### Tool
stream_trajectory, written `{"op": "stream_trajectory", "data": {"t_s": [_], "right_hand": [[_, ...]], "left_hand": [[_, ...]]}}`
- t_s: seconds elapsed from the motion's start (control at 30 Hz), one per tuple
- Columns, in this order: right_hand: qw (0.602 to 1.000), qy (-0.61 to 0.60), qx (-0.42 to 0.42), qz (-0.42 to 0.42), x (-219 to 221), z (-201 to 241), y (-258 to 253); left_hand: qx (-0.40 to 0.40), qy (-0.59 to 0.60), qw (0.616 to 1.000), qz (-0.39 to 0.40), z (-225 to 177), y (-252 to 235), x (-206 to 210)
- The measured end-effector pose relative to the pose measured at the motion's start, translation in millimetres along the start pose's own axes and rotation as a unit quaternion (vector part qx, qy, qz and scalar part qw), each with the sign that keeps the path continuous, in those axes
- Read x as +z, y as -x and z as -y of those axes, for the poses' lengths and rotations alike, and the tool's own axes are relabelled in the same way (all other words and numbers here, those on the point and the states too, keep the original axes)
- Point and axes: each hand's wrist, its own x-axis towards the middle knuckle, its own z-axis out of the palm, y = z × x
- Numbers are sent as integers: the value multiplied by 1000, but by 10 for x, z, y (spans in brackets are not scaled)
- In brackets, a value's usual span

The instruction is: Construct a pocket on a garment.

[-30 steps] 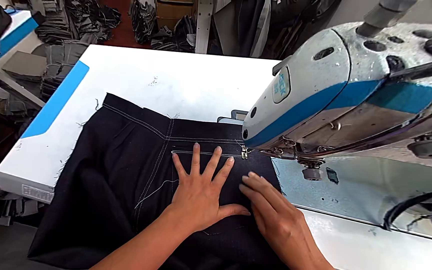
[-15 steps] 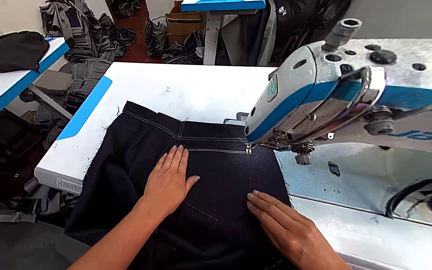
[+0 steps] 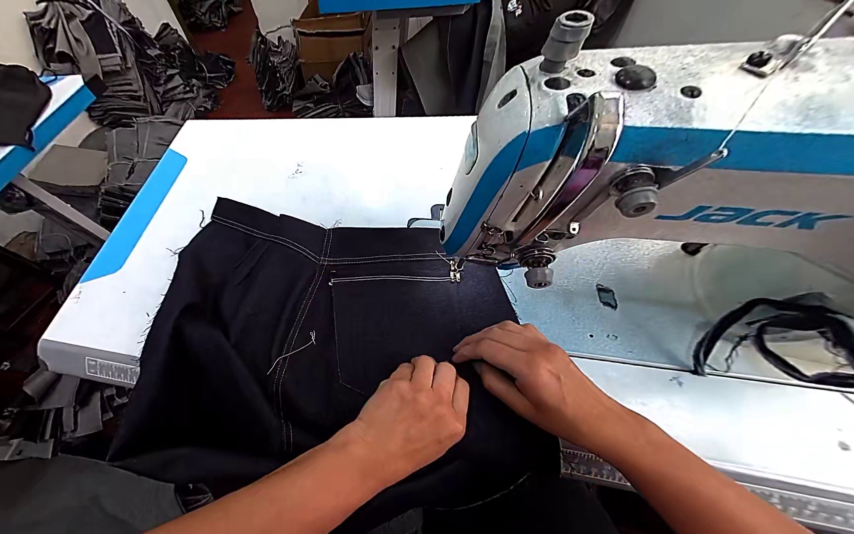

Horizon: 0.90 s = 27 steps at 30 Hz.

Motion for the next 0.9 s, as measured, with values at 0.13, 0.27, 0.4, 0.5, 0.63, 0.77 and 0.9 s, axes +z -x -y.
{"op": "stream_trajectory", "data": {"t_s": [0.13,0.27,0.4,0.5,0.63,0.77,0.9], "right_hand": [[999,-13,24,36,13,-48,-117],[997,-32,45,61,-14,-68,-222],[993,-63,67,72,-58,-100,-298],[991,-71,79,79,-73,-90,-309],[989,-74,82,98,-112,-83,-320],[984,-82,103,118,-140,-72,-330],[982,-88,110,123,-154,-57,-342]], "left_hand": [[-127,156,980,-2,150,-102,30],[-280,376,872,140,527,-262,-83],[-292,404,856,136,565,-250,-39],[-289,395,866,99,512,-208,2],[-271,343,899,29,420,-199,76],[-213,285,931,-80,380,-156,166],[-62,164,969,-174,354,-67,199]]}}
